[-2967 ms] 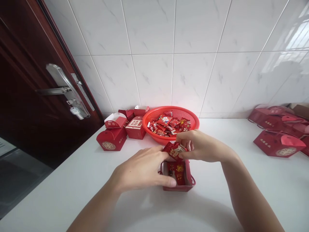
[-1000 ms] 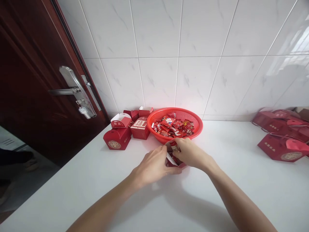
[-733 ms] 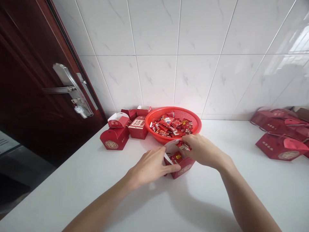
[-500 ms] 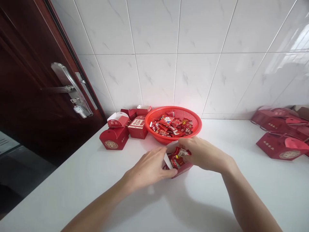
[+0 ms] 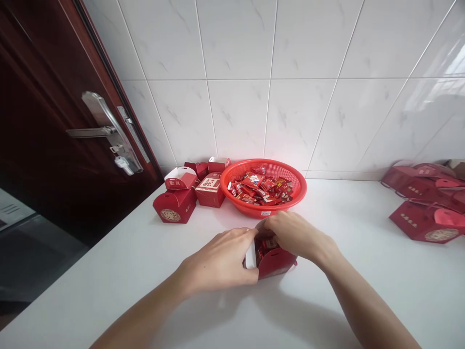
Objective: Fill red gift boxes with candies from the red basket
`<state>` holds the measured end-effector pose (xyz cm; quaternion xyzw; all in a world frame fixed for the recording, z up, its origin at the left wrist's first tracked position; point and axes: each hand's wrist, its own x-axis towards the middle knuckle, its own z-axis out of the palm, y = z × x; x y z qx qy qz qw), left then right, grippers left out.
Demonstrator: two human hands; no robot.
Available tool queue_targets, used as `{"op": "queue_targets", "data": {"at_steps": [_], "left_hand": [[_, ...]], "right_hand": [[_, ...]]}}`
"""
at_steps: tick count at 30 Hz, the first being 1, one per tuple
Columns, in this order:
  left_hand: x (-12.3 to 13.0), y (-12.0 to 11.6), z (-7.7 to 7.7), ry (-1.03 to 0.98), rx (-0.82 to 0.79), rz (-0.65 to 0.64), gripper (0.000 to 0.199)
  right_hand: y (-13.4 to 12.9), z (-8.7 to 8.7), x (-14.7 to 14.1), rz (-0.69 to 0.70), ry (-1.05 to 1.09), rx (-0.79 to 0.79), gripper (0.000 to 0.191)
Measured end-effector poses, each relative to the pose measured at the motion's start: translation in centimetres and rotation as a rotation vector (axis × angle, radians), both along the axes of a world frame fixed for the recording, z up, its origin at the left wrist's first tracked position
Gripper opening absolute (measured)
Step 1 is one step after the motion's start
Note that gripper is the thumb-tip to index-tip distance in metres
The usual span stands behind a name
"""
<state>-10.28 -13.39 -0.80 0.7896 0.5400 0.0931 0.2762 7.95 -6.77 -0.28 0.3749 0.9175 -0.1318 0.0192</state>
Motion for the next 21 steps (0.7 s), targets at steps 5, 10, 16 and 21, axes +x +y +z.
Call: {"op": "queue_targets", "data": {"at_steps": [5,10,16,21], "left_hand": [[0.0,-0.3,-0.1,0.040,-0.004,0.024,0.030],[0.4,-1.3,0.2,0.102,0.000,0.038,0.031],[-0.4,-1.0,0.6,0.085,-0.011,0.029,0.036],[-1.8,0.7,0.8,0.058,0.002,0.015,0.045]], "right_hand": [[-0.3,-0.2,0.0,0.066,0.026,-0.016,0.034],[-1.1,0.5,1.2,0.120,-0.039,-0.136,0.025],[-1.4,2.4,2.9,0.159,0.120,-0.228,0.057],[-0.4,2.3,3.4,0.173,0.211,-0.168,0.045]]}}
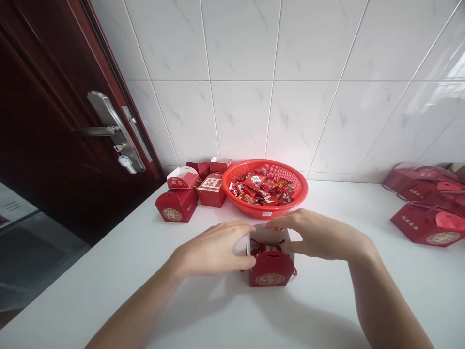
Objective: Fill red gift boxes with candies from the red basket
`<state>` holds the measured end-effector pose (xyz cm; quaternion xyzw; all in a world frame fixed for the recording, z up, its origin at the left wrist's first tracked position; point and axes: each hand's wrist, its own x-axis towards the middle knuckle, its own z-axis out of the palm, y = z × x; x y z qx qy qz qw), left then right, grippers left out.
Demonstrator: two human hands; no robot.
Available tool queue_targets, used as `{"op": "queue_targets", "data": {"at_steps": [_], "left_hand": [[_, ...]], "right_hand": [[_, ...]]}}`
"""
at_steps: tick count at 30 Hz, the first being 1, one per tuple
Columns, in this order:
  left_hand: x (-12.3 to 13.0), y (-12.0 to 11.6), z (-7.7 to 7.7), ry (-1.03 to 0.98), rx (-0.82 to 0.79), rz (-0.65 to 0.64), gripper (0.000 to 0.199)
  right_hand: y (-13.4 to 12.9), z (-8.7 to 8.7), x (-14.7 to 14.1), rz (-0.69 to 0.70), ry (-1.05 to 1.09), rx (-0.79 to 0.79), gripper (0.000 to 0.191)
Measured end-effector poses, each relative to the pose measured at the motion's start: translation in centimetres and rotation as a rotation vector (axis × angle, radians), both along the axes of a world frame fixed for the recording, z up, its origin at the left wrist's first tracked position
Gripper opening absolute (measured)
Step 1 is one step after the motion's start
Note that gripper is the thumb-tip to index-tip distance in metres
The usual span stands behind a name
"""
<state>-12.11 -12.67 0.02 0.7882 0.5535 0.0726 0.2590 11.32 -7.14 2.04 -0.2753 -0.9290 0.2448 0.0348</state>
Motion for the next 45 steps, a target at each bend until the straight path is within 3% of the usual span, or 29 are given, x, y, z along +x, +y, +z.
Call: {"op": "queue_targets", "data": {"at_steps": [5,12,18,22,27,31,34,40,45], "left_hand": [[0.0,0.6,-0.6,-0.109,0.065,0.054,0.045],[2.5,-0.2,-1.8,-0.113,0.117,0.142,0.033],[2.9,0.0,-2.6,-0.189,0.093,0.098,0.042],[2.5,0.3,-3.2,-0.266,0.094,0.004,0.061],[2.3,0.3,-2.7,-0.317,0.042,-0.021,0.056],[2.2,0.1,-1.9,-0.344,-0.001,-0.035,0.051],[2.1,0.1,-1.5,-0.323,0.005,-0.037,0.055],[2.0,0.3,-1.1,-0.163,0.048,-0.035,0.043],[2.2,0.6,-1.7,-0.098,0.118,0.034,0.065]], "right_hand": [[0.1,-0.4,-0.4,-0.041,-0.013,0.017,0.038],[-0.5,-0.6,-1.7,-0.084,-0.050,0.015,0.034],[-0.3,-0.8,-1.5,-0.155,-0.129,-0.032,0.060],[0.2,-0.2,0.1,-0.134,-0.060,-0.099,0.068],[0.5,0.4,1.3,-0.265,-0.123,-0.046,0.038],[0.5,0.1,0.0,-0.132,-0.229,-0.066,0.009],[0.6,-0.4,-0.9,-0.032,-0.232,-0.082,0.017],[1.2,-0.9,-0.5,-0.077,-0.260,-0.076,0.015],[1.2,-1.0,-0.2,-0.079,-0.258,-0.078,0.020]]}}
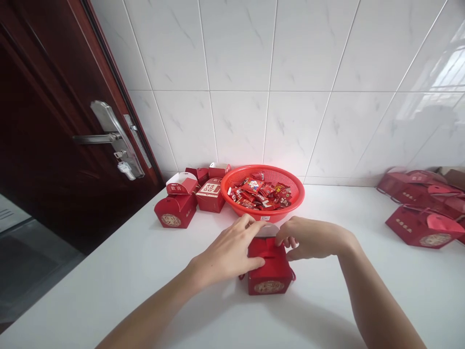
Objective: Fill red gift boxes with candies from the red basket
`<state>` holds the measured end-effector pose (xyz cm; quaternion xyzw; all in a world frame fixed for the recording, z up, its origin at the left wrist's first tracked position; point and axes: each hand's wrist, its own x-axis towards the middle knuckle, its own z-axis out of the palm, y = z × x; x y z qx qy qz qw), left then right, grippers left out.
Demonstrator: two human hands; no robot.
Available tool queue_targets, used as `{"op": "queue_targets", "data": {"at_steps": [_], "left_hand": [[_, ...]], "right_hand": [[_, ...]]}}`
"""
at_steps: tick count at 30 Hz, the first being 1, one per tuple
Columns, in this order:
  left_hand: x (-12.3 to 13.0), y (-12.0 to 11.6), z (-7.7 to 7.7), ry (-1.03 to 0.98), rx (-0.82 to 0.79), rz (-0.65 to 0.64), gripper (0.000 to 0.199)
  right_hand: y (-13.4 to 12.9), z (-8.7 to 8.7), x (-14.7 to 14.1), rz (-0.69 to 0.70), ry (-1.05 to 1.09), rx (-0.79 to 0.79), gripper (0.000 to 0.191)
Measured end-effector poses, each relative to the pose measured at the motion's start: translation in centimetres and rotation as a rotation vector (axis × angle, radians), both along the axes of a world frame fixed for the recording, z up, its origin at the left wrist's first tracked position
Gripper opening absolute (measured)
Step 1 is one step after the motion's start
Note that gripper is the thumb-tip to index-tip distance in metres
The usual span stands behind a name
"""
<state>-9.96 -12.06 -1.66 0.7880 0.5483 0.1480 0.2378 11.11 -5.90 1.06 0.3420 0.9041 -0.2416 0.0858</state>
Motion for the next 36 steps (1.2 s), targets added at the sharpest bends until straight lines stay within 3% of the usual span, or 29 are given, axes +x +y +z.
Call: {"op": "queue_targets", "data": {"at_steps": [8,14,18,26,30,33,36], "left_hand": [[-0.1,0.3,-0.8,-0.044,0.016,0.020,0.078],[-0.2,0.4,-0.7,-0.002,-0.073,-0.020,0.037],[-0.2,0.5,-0.9,-0.001,-0.108,-0.020,0.028],[-0.8,1.9,-1.9,-0.071,-0.169,-0.078,0.032],[-0.8,2.4,-2.2,-0.081,-0.185,-0.087,0.031],[-0.8,2.4,-2.4,-0.077,-0.167,-0.075,0.033],[-0.8,2.4,-2.4,-0.062,-0.169,-0.074,0.036]], "right_hand": [[0.3,0.5,1.2,-0.159,-0.037,0.021,0.024],[0.5,0.4,1.5,-0.252,-0.028,0.007,0.026],[1.2,-0.1,1.2,-0.274,-0.023,0.005,0.033],[3.7,-4.4,2.3,-0.175,0.145,-0.202,0.043],[3.4,-6.9,3.4,-0.130,0.315,-0.353,0.034],[3.0,-8.5,4.1,-0.190,0.467,-0.459,0.022],[2.8,-9.6,4.4,-0.266,0.612,-0.566,0.024]]}}
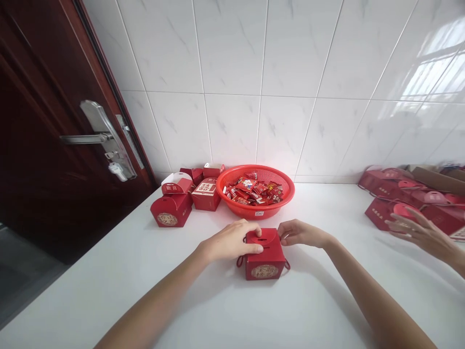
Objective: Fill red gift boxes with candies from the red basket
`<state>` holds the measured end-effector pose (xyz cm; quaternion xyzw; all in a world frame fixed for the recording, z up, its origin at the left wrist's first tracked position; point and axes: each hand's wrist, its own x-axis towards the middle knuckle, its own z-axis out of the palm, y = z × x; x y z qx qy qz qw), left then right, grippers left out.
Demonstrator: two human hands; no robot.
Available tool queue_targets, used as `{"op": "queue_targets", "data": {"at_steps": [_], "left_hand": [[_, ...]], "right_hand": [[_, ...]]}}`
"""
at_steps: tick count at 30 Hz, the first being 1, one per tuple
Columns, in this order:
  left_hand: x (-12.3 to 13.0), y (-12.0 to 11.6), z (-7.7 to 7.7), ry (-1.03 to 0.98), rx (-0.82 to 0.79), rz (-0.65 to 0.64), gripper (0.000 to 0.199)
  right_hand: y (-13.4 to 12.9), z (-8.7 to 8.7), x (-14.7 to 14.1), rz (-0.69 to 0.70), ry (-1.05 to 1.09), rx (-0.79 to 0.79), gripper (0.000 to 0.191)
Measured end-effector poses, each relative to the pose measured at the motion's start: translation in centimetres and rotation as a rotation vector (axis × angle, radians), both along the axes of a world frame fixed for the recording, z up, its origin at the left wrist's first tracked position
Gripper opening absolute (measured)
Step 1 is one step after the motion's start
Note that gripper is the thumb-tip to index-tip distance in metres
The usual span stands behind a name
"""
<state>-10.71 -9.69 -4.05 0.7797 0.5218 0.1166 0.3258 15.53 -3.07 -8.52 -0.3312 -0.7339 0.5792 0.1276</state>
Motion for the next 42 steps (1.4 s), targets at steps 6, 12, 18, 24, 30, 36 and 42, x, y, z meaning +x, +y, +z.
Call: {"op": "queue_targets", "data": {"at_steps": [6,12,18,24,30,36,42], "left_hand": [[0.0,0.2,0.0,0.002,0.023,-0.033,0.037],[0.6,0.1,-0.1,-0.031,0.042,0.026,0.038],[1.3,-0.1,-0.1,-0.269,0.079,0.096,0.035],[0.7,-0.4,1.7,-0.632,0.000,0.153,0.032],[-0.5,-1.2,4.0,-0.991,-0.109,0.017,0.039],[-0.5,-2.1,4.7,-1.125,-0.114,-0.002,0.048],[-0.8,-2.5,5.1,-1.159,-0.115,-0.004,0.056]], "right_hand": [[-1.0,-0.5,0.3,-0.120,0.219,-0.112,0.036],[-2.1,0.0,0.1,-0.258,0.521,-0.128,0.043],[-3.2,1.2,-0.9,-0.257,0.608,-0.143,0.040],[-3.2,3.6,-1.5,-0.214,0.481,-0.051,0.033],[-3.0,7.6,-2.9,-0.229,0.331,0.104,0.030],[-3.7,10.0,-6.0,-0.294,0.231,0.225,0.024],[-3.9,10.4,-9.1,-0.331,0.162,0.291,0.019]]}}
